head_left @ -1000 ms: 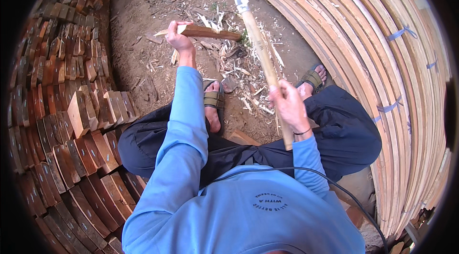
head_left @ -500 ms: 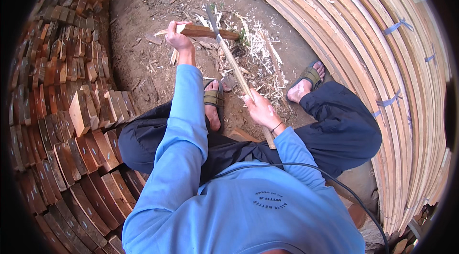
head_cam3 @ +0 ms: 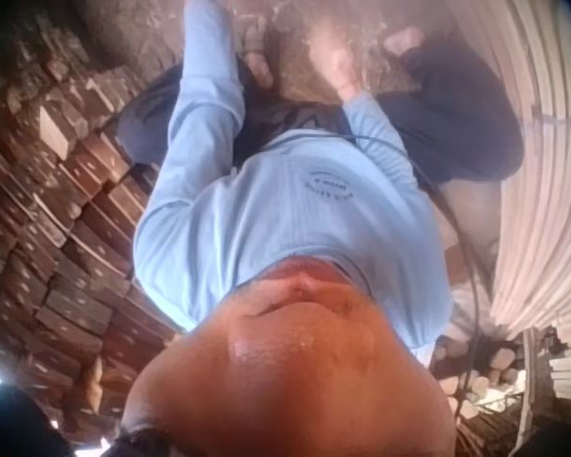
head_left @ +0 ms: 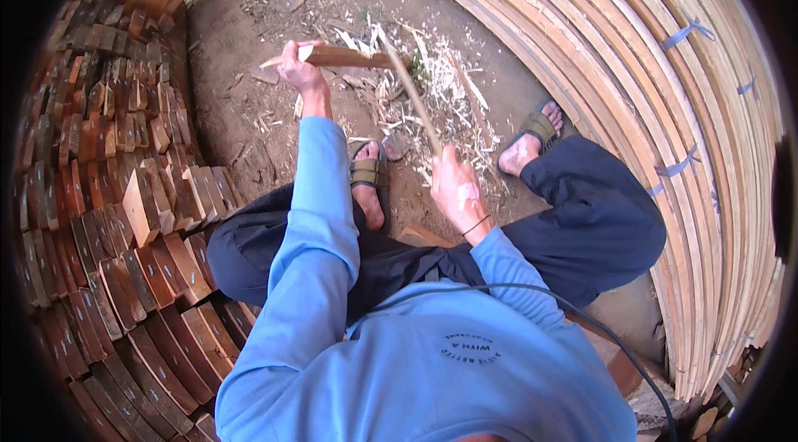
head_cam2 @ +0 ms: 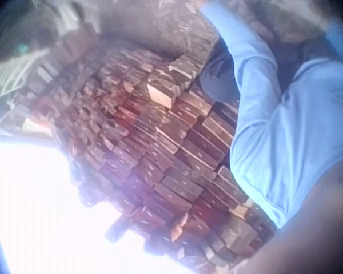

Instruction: The person shaves a wood piece with an adze while holding it by hand.

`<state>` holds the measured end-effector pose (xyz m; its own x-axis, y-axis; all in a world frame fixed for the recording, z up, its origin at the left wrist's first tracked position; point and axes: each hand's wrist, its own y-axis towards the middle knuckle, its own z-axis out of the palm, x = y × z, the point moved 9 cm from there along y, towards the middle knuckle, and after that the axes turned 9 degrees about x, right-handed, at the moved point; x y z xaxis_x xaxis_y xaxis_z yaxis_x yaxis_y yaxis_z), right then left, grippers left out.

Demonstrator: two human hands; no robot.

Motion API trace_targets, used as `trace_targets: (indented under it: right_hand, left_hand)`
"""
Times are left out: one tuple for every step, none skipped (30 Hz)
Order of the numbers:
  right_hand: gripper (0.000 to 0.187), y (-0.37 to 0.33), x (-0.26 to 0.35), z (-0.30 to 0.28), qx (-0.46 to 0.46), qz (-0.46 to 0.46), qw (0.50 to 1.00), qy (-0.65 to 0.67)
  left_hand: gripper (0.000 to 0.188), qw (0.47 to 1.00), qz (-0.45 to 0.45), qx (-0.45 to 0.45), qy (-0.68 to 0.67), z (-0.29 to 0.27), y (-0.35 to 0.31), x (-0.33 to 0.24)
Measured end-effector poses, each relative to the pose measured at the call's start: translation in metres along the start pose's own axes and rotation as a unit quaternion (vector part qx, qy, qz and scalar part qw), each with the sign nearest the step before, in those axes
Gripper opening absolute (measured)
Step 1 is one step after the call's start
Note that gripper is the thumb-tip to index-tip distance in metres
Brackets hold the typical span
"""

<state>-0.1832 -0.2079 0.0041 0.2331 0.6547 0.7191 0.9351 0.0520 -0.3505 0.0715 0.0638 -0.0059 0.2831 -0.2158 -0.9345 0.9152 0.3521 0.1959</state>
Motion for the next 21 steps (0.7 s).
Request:
trace_targets:
  right_hand:
    - [0.021, -0.002, 0.001, -0.007, -0.032, -0.014, 0.999, 0.019]
    - [0.020, -0.004, 0.007, -0.017, -0.087, -0.055, 0.994, 0.039]
    - [0.019, -0.004, 0.009, -0.015, -0.075, -0.071, 0.993, 0.065]
    - [0.020, 0.000, 0.004, -0.007, -0.037, -0.036, 0.997, 0.053]
    - [0.022, 0.003, 0.004, 0.000, -0.013, -0.024, 0.999, 0.042]
    - [0.023, 0.005, 0.001, 0.012, 0.037, -0.013, 0.998, 0.045]
    - [0.022, 0.007, 0.000, 0.014, 0.034, -0.001, 0.999, -0.013]
    - [0.022, 0.007, 0.001, 0.013, 0.016, -0.015, 1.000, -0.004]
    - [0.022, 0.009, -0.002, 0.015, 0.016, -0.010, 1.000, 0.004]
    - [0.022, 0.007, -0.012, 0.019, 0.030, 0.036, 0.999, 0.011]
    - [0.020, 0.007, -0.005, 0.012, -0.017, -0.007, 1.000, 0.002]
    - [0.020, 0.005, 0.000, 0.011, -0.020, -0.037, 0.999, 0.029]
    - [0.020, 0.004, -0.001, 0.009, -0.024, -0.039, 0.998, 0.051]
    - [0.019, 0.002, 0.005, 0.003, -0.043, -0.074, 0.992, 0.088]
    - [0.019, 0.003, 0.002, 0.009, -0.003, -0.038, 0.998, 0.051]
    - [0.020, 0.005, 0.000, 0.007, -0.002, -0.007, 1.000, 0.009]
    - [0.021, 0.004, 0.001, 0.009, 0.024, 0.007, 1.000, -0.018]
    - [0.022, 0.007, -0.005, 0.013, 0.066, 0.054, 0.995, -0.047]
    - [0.025, 0.005, -0.003, 0.008, 0.051, 0.053, 0.997, -0.011]
    - [0.024, 0.006, 0.007, -0.002, 0.006, -0.001, 1.000, 0.023]
    - [0.022, 0.004, 0.008, -0.006, -0.017, -0.006, 0.999, 0.049]
  left_hand:
    - [0.040, 1.000, 0.000, 0.006, -0.001, 0.002, 0.000, 0.001]
    - [0.042, 1.000, -0.006, 0.010, -0.006, 0.003, 0.000, 0.002]
    - [0.043, 0.999, 0.027, 0.018, 0.033, 0.005, 0.000, -0.005]
    - [0.043, 0.996, 0.046, 0.021, 0.072, 0.007, 0.000, -0.010]
    - [0.044, 0.992, 0.065, 0.025, 0.110, 0.009, -0.001, -0.014]
    - [0.044, 0.997, 0.037, 0.015, 0.059, 0.006, -0.001, -0.009]
    - [0.044, 1.000, 0.007, 0.005, 0.008, 0.003, -0.002, -0.003]
    - [0.044, 0.998, -0.029, -0.006, -0.049, 0.002, -0.003, 0.005]
    - [0.044, 0.999, 0.009, 0.021, 0.027, 0.005, -0.002, -0.004]
    - [0.044, 0.999, 0.013, 0.024, 0.033, 0.006, -0.002, -0.004]
    - [0.043, 0.999, 0.014, 0.026, 0.039, 0.006, -0.003, -0.004]
    - [0.043, 0.998, 0.019, 0.034, 0.045, 0.007, -0.001, -0.004]
    - [0.043, 0.998, 0.030, 0.025, 0.051, 0.005, -0.001, -0.005]
    - [0.044, 0.997, 0.033, 0.023, 0.061, 0.004, -0.001, -0.005]
    - [0.044, 0.997, 0.018, 0.006, 0.078, 0.001, 0.001, -0.003]
    - [0.044, 0.999, 0.020, 0.016, 0.028, 0.003, 0.002, -0.001]
    - [0.043, 1.000, -0.001, 0.008, -0.013, 0.001, 0.002, 0.004]
    - [0.043, 0.998, -0.043, -0.010, -0.054, -0.001, 0.001, 0.012]
    - [0.042, 1.000, -0.015, 0.009, 0.008, 0.001, 0.001, 0.005]
    - [0.041, 0.999, 0.022, 0.023, 0.040, 0.005, 0.003, -0.004]
    - [0.041, 0.996, 0.039, 0.027, 0.074, 0.006, -0.001, -0.008]
